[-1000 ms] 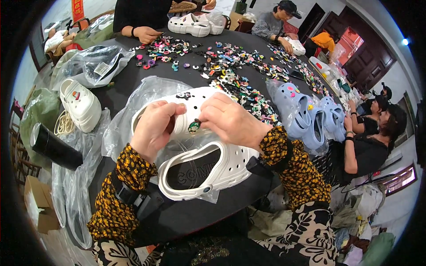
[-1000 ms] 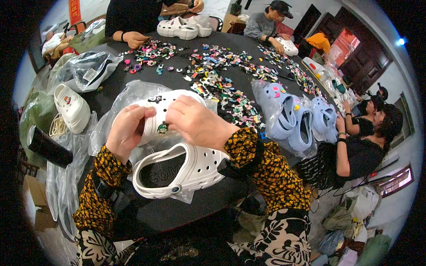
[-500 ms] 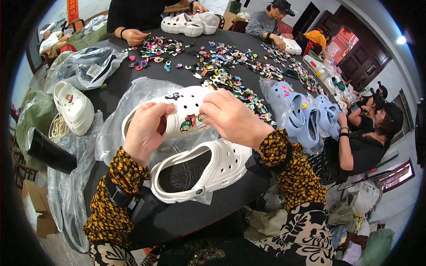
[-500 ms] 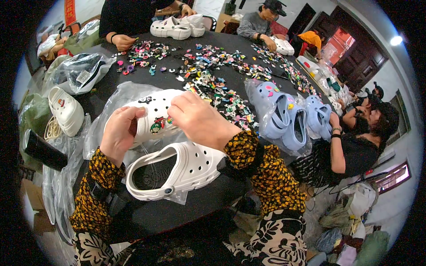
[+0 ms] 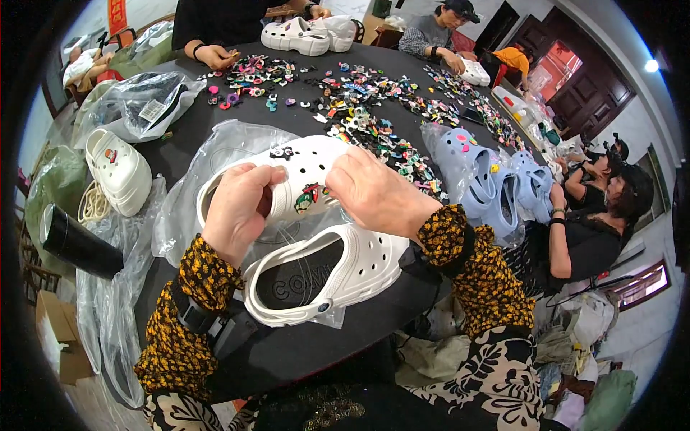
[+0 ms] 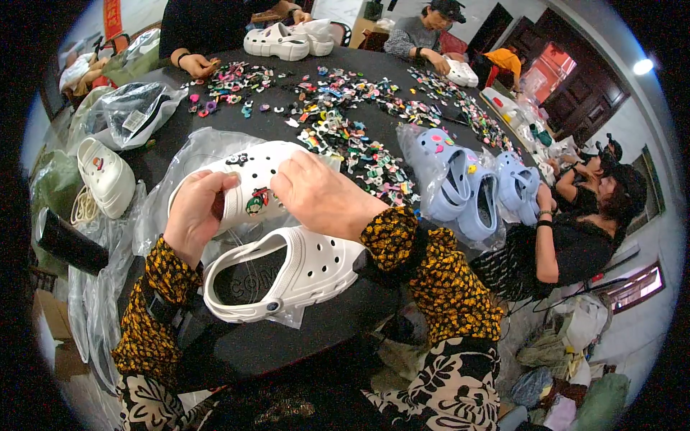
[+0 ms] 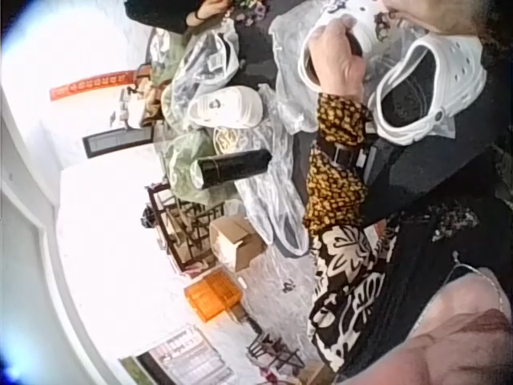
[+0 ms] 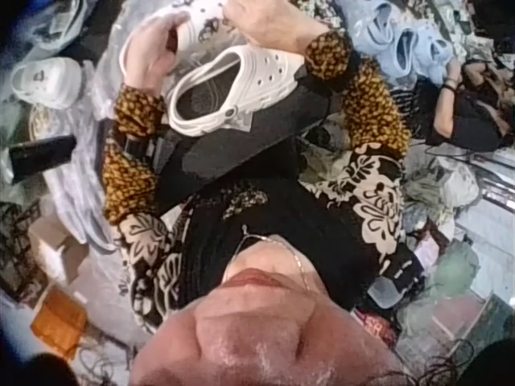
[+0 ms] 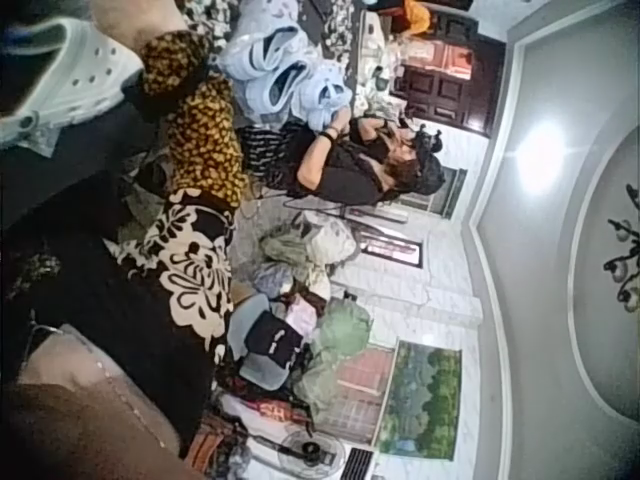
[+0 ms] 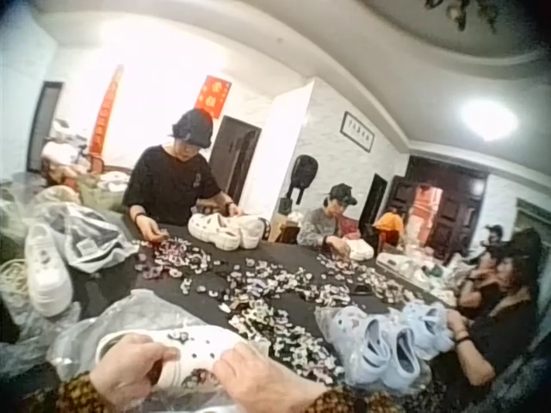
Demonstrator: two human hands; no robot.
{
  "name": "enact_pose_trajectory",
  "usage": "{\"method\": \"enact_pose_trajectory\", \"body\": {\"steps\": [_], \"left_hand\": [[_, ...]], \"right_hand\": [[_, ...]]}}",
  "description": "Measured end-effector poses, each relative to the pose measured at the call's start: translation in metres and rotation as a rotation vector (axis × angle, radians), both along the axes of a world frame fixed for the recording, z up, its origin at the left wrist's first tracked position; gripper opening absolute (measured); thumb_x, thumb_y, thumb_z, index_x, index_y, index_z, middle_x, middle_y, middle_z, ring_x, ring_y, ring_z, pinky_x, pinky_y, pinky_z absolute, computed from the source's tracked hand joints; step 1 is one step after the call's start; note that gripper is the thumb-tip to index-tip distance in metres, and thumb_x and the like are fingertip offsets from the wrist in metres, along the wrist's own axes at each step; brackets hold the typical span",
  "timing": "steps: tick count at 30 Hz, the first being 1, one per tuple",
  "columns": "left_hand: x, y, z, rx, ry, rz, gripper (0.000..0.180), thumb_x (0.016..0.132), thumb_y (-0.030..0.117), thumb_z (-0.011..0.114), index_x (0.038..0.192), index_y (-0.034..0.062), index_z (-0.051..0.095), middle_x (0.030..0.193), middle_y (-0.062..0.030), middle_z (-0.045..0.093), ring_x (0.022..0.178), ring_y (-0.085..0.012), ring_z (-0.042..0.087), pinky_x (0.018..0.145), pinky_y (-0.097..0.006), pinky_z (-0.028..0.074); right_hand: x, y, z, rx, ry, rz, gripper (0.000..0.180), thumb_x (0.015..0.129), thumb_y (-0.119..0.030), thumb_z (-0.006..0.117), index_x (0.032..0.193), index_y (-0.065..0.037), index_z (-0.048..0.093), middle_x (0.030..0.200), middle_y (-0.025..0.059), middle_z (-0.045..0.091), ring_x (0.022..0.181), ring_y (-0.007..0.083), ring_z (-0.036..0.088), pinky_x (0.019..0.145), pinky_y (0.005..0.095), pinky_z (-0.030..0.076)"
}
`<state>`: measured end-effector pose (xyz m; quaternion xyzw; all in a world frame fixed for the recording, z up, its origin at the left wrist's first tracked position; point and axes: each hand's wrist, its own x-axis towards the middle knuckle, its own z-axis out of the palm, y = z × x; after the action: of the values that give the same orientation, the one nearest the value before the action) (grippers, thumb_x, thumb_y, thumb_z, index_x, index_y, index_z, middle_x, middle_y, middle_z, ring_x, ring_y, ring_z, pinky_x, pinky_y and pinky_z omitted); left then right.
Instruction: Decorate white foam clogs with various colorful charms.
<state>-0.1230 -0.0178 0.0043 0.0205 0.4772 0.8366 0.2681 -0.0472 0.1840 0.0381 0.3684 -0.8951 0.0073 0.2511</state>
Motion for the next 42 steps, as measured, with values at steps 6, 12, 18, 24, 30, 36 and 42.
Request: {"method": "enact_pose_trajectory", "body": {"steps": [6, 12, 18, 24, 30, 36, 42], "left_hand": [[-0.005, -0.006, 0.005, 0.089, -0.02, 0.02, 0.015, 0.082, -0.001, 0.059, 0.095, -0.008, 0.06, 0.091, -0.0149, 0.066, 0.076, -0.0236, 0.067, 0.072, -0.038, 0.056], [-0.005, -0.006, 0.004, 0.031, 0.03, -0.08, 0.019, 0.085, 0.007, 0.06, 0.097, -0.0068, 0.063, 0.09, -0.0124, 0.068, 0.079, -0.0221, 0.068, 0.074, -0.036, 0.056], [-0.004, -0.004, -0.005, -0.026, 0.106, -0.087, 0.022, 0.088, 0.016, 0.064, 0.094, -0.0043, 0.063, 0.084, -0.0083, 0.067, 0.069, -0.0145, 0.062, 0.065, -0.027, 0.049], [-0.001, -0.002, -0.002, -0.173, 0.21, -0.159, 0.024, 0.087, 0.018, 0.065, 0.09, -0.0058, 0.062, 0.076, -0.0045, 0.062, 0.061, -0.0101, 0.053, 0.056, -0.024, 0.041], [-0.008, -0.01, -0.007, -0.283, 0.263, -0.12, 0.022, 0.085, 0.017, 0.064, 0.085, -0.0052, 0.061, 0.072, -0.0036, 0.058, 0.057, -0.0091, 0.049, 0.052, -0.024, 0.037], [-0.001, -0.008, 0.002, -0.141, 0.177, -0.052, 0.02, 0.086, 0.017, 0.063, 0.086, -0.0034, 0.06, 0.073, -0.0039, 0.059, 0.059, -0.0099, 0.053, 0.052, -0.025, 0.04], [0.003, -0.009, 0.004, -0.234, 0.22, -0.141, 0.016, 0.086, 0.015, 0.062, 0.084, -0.0005, 0.06, 0.073, -0.0044, 0.061, 0.057, -0.0091, 0.054, 0.05, -0.025, 0.04]], "right_hand": [[0.0, -0.008, 0.003, 0.118, 0.046, 0.029, 0.017, 0.075, -0.003, 0.063, 0.087, -0.002, 0.051, 0.084, 0.0114, 0.051, 0.085, 0.0294, 0.052, 0.076, 0.038, 0.046], [-0.003, 0.004, 0.017, -0.256, -0.119, 0.044, 0.019, 0.076, -0.001, 0.067, 0.089, -0.002, 0.054, 0.087, 0.0122, 0.054, 0.086, 0.0313, 0.054, 0.077, 0.038, 0.045], [-0.004, 0.063, -0.006, -0.631, -0.321, -0.427, 0.017, 0.08, -0.002, 0.065, 0.094, -0.001, 0.056, 0.085, 0.0087, 0.054, 0.076, 0.0198, 0.054, 0.067, 0.0307, 0.045], [-0.009, 0.09, -0.035, -0.474, -0.194, -0.371, 0.012, 0.082, -0.004, 0.064, 0.092, -0.001, 0.06, 0.085, 0.0086, 0.056, 0.077, 0.0203, 0.056, 0.069, 0.0305, 0.046], [-0.015, 0.018, 0.001, -0.262, -0.189, 0.029, 0.017, 0.082, -0.015, 0.068, 0.091, -0.002, 0.061, 0.083, 0.0106, 0.059, 0.081, 0.0273, 0.06, 0.07, 0.0352, 0.048], [-0.018, -0.021, 0.0, 0.032, -0.171, -0.085, 0.035, 0.077, -0.031, 0.072, 0.085, -0.003, 0.053, 0.08, 0.0094, 0.06, 0.078, 0.0284, 0.062, 0.069, 0.0364, 0.049], [-0.016, -0.035, 0.004, 0.21, -0.105, -0.181, 0.035, 0.081, -0.035, 0.068, 0.086, -0.004, 0.052, 0.078, 0.0091, 0.061, 0.078, 0.0237, 0.064, 0.067, 0.0333, 0.051]]}}
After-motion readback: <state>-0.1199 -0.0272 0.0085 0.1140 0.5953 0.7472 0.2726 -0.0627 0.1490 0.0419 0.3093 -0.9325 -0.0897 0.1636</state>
